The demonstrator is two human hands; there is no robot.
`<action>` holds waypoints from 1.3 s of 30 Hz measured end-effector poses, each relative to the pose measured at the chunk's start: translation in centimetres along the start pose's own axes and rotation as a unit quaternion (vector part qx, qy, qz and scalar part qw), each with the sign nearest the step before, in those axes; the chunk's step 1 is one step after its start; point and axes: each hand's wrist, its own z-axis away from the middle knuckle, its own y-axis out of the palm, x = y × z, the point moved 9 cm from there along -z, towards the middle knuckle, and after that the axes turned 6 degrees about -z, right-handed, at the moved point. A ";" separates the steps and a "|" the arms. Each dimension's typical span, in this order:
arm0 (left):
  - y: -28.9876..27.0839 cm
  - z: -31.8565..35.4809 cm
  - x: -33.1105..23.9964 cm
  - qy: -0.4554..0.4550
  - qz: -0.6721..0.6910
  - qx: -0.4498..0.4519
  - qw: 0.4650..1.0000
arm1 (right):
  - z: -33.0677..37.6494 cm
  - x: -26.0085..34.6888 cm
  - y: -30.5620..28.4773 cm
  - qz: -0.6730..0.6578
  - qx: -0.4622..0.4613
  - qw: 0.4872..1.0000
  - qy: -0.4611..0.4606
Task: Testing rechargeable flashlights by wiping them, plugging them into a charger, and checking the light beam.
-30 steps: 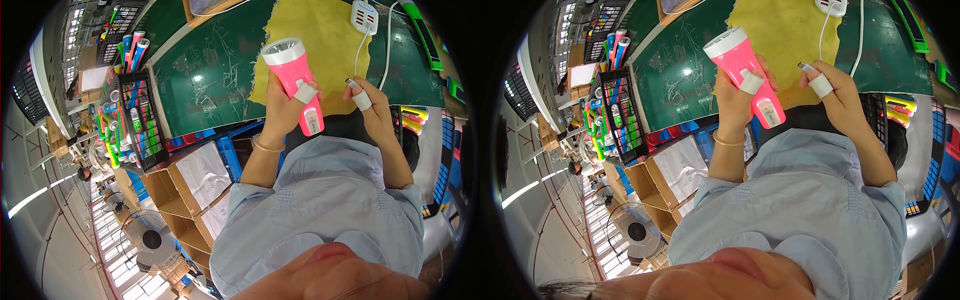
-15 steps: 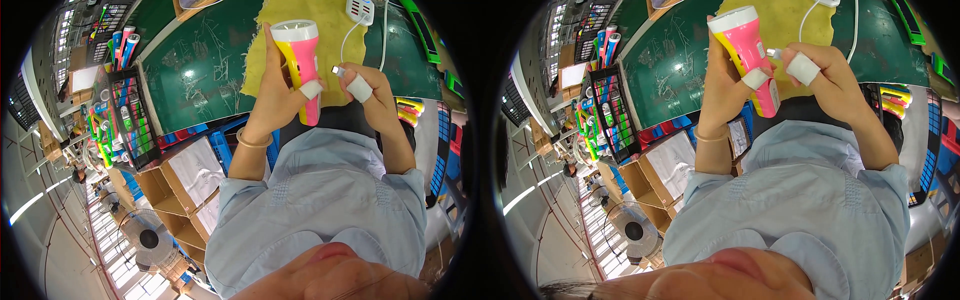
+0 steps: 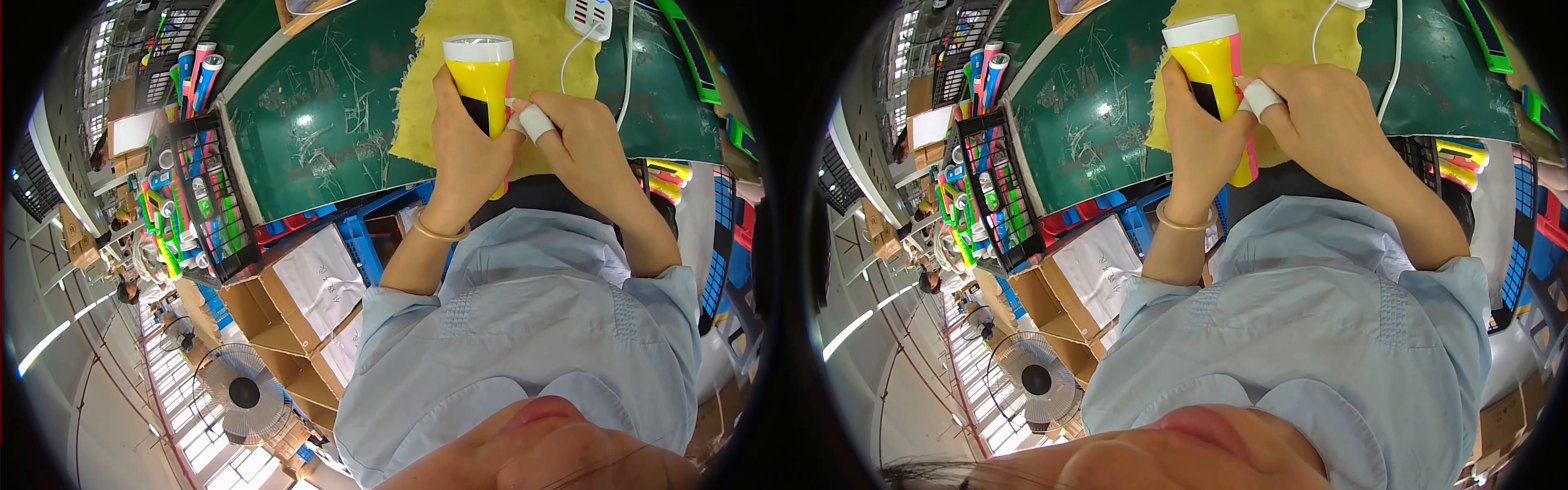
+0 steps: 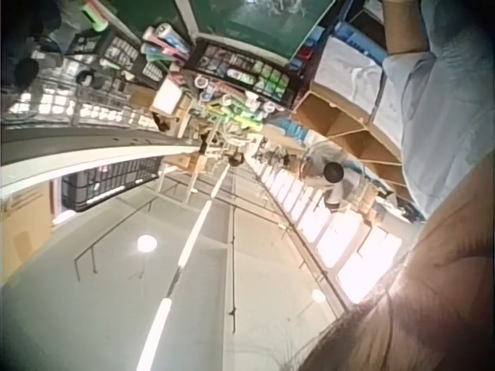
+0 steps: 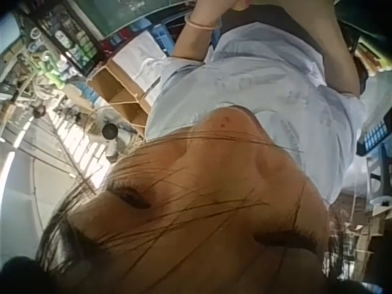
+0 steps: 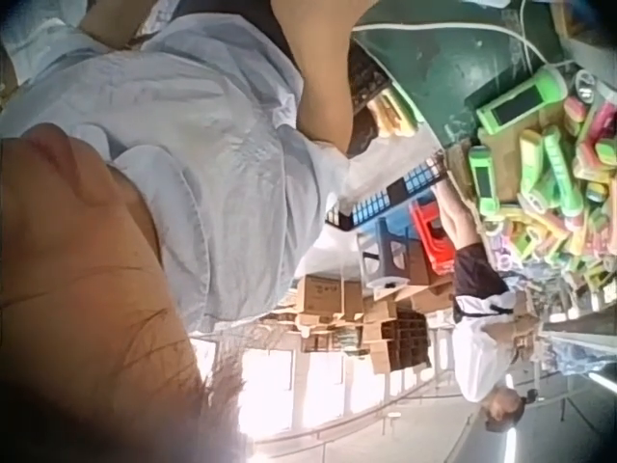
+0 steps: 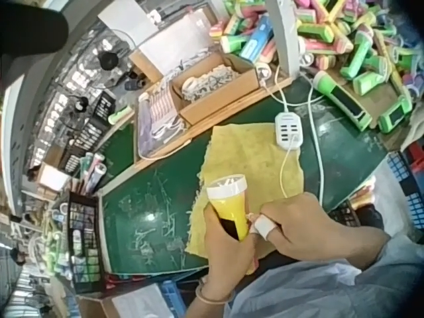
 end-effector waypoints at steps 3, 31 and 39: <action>0.1 0.1 -0.3 0.054 -0.057 -0.046 0.996 | -0.5 -0.6 0.7 0.008 -0.029 1.000 0.009; -0.6 1.4 -2.6 0.112 -0.247 0.094 0.958 | -3.6 -0.2 -0.3 -0.089 0.238 0.963 0.083; -0.3 1.4 -2.5 0.113 -0.284 0.117 0.945 | -3.3 -1.9 0.3 -0.183 0.203 0.960 0.058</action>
